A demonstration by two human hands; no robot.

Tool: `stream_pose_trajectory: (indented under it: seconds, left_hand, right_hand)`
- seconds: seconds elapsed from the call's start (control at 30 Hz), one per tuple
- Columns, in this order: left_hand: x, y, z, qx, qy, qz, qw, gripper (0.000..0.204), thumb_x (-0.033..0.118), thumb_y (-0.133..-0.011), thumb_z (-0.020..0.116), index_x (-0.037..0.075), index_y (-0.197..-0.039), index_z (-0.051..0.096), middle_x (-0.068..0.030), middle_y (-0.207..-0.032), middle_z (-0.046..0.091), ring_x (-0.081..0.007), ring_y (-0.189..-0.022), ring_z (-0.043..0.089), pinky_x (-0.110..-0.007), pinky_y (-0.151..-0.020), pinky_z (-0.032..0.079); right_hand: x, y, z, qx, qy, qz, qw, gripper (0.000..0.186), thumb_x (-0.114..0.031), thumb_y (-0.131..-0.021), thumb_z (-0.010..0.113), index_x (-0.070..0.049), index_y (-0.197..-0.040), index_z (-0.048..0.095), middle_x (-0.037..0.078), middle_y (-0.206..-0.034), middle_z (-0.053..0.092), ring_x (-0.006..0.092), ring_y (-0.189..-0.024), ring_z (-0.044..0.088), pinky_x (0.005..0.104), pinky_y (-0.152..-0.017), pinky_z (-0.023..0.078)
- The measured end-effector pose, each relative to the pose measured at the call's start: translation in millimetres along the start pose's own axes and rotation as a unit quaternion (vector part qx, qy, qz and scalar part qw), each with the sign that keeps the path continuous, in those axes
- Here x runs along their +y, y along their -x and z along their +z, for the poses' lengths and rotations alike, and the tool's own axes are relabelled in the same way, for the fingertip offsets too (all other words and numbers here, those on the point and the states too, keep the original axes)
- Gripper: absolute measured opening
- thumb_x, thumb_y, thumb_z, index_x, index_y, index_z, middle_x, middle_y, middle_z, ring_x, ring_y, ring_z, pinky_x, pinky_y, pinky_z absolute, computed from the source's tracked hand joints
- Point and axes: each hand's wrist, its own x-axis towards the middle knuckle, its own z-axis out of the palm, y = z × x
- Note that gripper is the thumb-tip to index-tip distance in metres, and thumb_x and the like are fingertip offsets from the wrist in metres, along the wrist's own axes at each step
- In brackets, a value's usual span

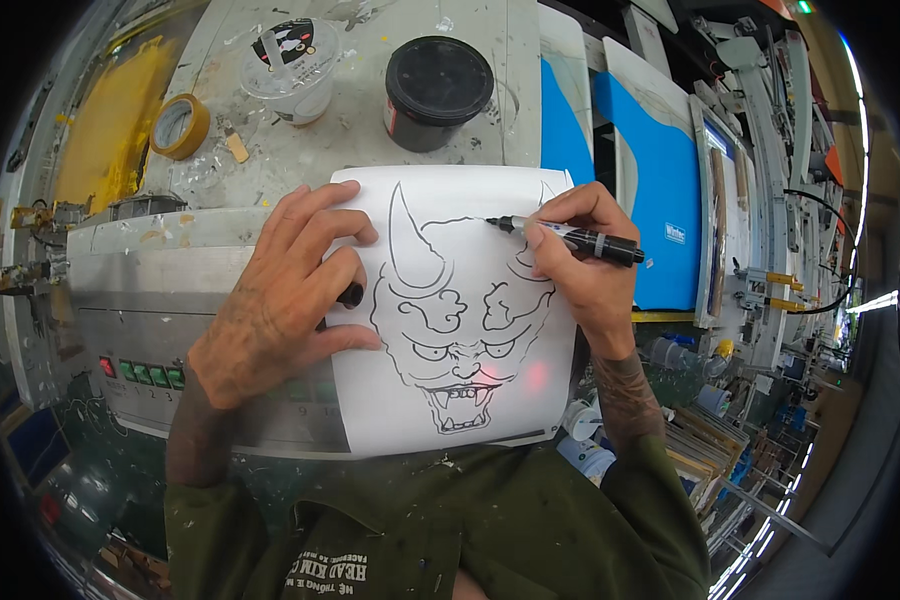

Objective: Drawing a graphic design on paper using a marker.

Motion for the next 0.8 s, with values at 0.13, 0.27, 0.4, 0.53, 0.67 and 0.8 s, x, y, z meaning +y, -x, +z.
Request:
stream_pose_trajectory:
  seconds: [0.13, 0.27, 0.4, 0.53, 0.67, 0.8]
  left_hand:
    - [0.9, 0.8, 0.0, 0.000, 0.002, -0.008, 1.000, 0.059, 0.029, -0.066, 0.102, 0.008, -0.095, 0.055, -0.0110, -0.143, 0.058, -0.0466, -0.159, 0.042, -0.068, -0.130, 0.035]
    - [1.4, 0.9, -0.7, -0.005, -0.001, -0.011, 1.000, 0.059, 0.030, -0.066, 0.102, 0.008, -0.095, 0.055, -0.0108, -0.143, 0.058, -0.0464, -0.160, 0.041, -0.068, -0.130, 0.034]
    - [1.0, 0.1, -0.2, -0.006, -0.003, -0.013, 1.000, 0.059, 0.030, -0.066, 0.102, 0.008, -0.095, 0.055, -0.0109, -0.143, 0.058, -0.0463, -0.160, 0.041, -0.069, -0.131, 0.034]
    - [1.1, -0.1, -1.2, -0.007, -0.006, -0.009, 1.000, 0.060, 0.031, -0.066, 0.102, 0.008, -0.095, 0.055, -0.0110, -0.143, 0.058, -0.0463, -0.160, 0.040, -0.069, -0.131, 0.033]
    - [0.1, -0.5, -1.5, -0.011, -0.010, -0.010, 1.000, 0.060, 0.031, -0.066, 0.102, 0.008, -0.095, 0.055, -0.0111, -0.143, 0.058, -0.0461, -0.160, 0.040, -0.069, -0.132, 0.033]
    - [0.1, -0.1, -1.1, -0.010, -0.008, -0.012, 1.000, 0.060, 0.031, -0.066, 0.102, 0.008, -0.095, 0.055, -0.0112, -0.143, 0.058, -0.0458, -0.160, 0.040, -0.070, -0.132, 0.033]
  right_hand:
    - [-2.3, -1.1, 1.0, -0.002, 0.001, 0.023, 1.000, 0.020, -0.005, -0.092, 0.085, -0.001, -0.100, 0.068, 0.003, -0.088, 0.072, 0.0047, -0.076, 0.066, 0.0212, -0.066, 0.052]
    - [-2.8, -1.8, 0.5, 0.001, -0.003, 0.012, 1.000, 0.019, -0.006, -0.092, 0.086, -0.001, -0.099, 0.069, 0.003, -0.088, 0.073, 0.0050, -0.077, 0.067, 0.0213, -0.068, 0.054]
    - [-1.3, -4.7, 0.2, -0.014, 0.027, 0.004, 1.000, 0.019, -0.007, -0.092, 0.087, -0.001, -0.100, 0.071, 0.003, -0.089, 0.074, 0.0049, -0.078, 0.068, 0.0213, -0.069, 0.054]
    - [-2.0, -4.6, 1.2, -0.013, 0.034, -0.010, 0.999, 0.019, -0.008, -0.091, 0.088, -0.001, -0.100, 0.072, 0.003, -0.090, 0.075, 0.0043, -0.078, 0.067, 0.0209, -0.069, 0.054]
    - [0.0, -6.1, 1.1, -0.016, 0.048, -0.012, 0.999, 0.020, -0.008, -0.092, 0.088, -0.001, -0.100, 0.071, 0.003, -0.090, 0.075, 0.0041, -0.078, 0.067, 0.0212, -0.069, 0.054]
    - [-2.9, -5.1, 0.5, 0.003, 0.014, 0.031, 0.999, 0.020, -0.007, -0.091, 0.088, -0.001, -0.100, 0.071, 0.002, -0.089, 0.074, 0.0038, -0.077, 0.067, 0.0209, -0.069, 0.054]
